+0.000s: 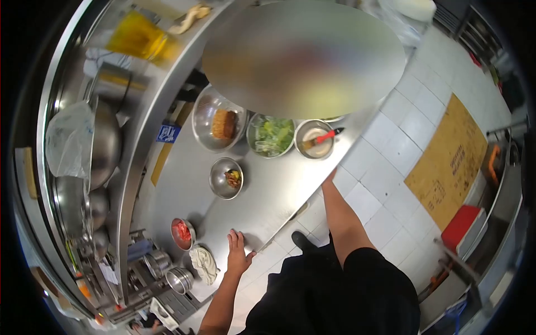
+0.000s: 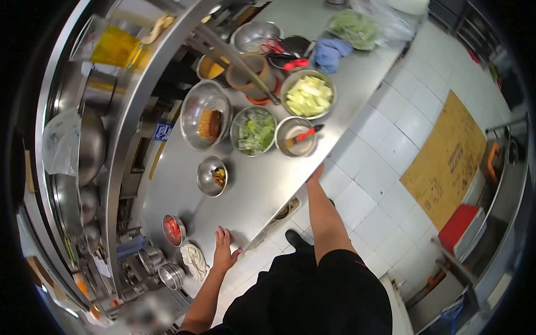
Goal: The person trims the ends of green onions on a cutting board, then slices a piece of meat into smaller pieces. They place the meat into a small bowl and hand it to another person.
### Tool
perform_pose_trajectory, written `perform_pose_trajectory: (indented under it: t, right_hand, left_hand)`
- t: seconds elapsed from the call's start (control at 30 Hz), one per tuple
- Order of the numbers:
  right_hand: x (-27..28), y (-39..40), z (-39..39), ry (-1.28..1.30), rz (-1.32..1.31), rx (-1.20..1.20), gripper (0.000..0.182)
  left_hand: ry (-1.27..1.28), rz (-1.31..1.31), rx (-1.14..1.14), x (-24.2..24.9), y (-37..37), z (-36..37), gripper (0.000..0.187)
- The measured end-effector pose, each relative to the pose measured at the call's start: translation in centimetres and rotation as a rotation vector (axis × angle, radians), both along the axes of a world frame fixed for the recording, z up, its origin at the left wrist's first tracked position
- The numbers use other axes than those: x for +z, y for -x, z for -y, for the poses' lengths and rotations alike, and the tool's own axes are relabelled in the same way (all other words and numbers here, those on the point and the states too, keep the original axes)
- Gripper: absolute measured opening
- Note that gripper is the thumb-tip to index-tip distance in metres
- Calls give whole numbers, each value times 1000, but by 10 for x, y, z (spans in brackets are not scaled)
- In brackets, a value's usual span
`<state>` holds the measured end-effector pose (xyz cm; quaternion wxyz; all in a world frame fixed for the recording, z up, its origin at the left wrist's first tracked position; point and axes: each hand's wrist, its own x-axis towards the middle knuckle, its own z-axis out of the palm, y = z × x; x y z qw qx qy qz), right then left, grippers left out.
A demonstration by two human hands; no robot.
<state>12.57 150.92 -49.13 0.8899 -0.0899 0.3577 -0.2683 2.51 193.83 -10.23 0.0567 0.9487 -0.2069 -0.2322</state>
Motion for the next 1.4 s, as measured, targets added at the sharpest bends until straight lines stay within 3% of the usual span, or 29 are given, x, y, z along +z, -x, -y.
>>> perform_pose_trajectory:
  t: [0.4, 0.77, 0.87, 0.9, 0.93, 1.0, 1.07, 1.1, 1.17, 1.2, 1.23, 1.27, 1.33, 1.4]
  right_hand:
    - [-17, 3, 24, -162, 118, 72, 49]
    - [-56, 32, 30, -214, 294, 30, 42]
    - [29, 38, 24, 636, -260, 195, 51]
    - [33, 37, 22, 692, -277, 158, 49]
    - [31, 38, 19, 749, -295, 118, 47]
    - [55, 65, 22, 911, -447, 269, 39]
    - [117, 106, 39, 1107, -715, 646, 27]
    - [134, 119, 39, 1096, -617, 519, 26]
    - [145, 157, 58, 1201, -693, 624, 25]
    - [146, 181, 72, 1405, -744, 636, 24]
    - [148, 203, 89, 1612, -795, 644, 24]
    - [160, 224, 106, 1560, -836, 718, 24]
    - [179, 269, 141, 1519, -945, 780, 24]
    - [196, 320, 175, 1539, -1086, 762, 24]
  left_hand:
    - [6, -36, 142, 0, -1, 9, 111]
    - [-23, -22, 125, 1, -2, 7, 111]
    - [-49, -31, 115, 10, -8, 10, 97]
    - [-53, -36, 113, 14, -17, 12, 90]
    - [-70, -68, 21, 28, -43, 16, 56]
    - [407, -285, 380, 16, -96, 17, 33]
    - [665, 151, 275, 38, -156, 65, 31]
    - [910, 41, 439, 44, -192, 85, 29]
    - [934, 44, 713, 50, -265, 120, 41]
    - [939, 49, 808, 43, -298, 126, 46]
    - [976, -76, 883, 38, -326, 129, 48]
    - [1012, -203, 951, 32, -351, 128, 50]
    - [952, -266, 958, -19, -404, 109, 47]
    - [932, -209, 906, -39, -420, 99, 37]
